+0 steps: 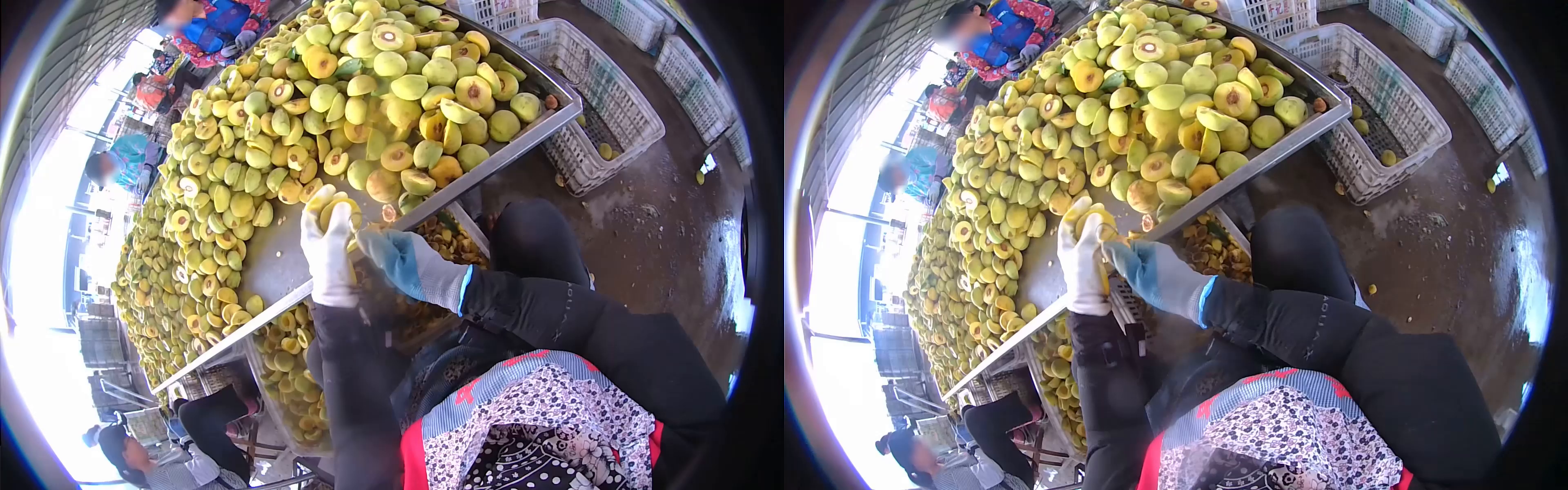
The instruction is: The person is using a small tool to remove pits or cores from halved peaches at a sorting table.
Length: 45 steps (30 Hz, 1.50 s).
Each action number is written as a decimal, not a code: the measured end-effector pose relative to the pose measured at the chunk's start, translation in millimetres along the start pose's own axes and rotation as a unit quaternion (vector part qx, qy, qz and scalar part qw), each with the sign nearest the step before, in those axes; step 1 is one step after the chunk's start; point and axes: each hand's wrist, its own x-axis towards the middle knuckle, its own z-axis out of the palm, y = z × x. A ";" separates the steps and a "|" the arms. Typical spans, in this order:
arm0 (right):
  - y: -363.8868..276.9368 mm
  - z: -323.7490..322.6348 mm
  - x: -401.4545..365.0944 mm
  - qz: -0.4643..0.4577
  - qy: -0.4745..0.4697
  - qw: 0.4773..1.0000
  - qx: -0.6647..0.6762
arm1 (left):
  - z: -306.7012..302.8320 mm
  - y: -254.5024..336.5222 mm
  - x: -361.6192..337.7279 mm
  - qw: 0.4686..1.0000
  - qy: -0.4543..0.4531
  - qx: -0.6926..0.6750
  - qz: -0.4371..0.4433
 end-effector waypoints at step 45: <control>-5.7 10.1 -15.1 0.052 -0.136 0.969 -0.199 | -20.6 1.6 -47.9 0.984 0.059 -0.136 -0.095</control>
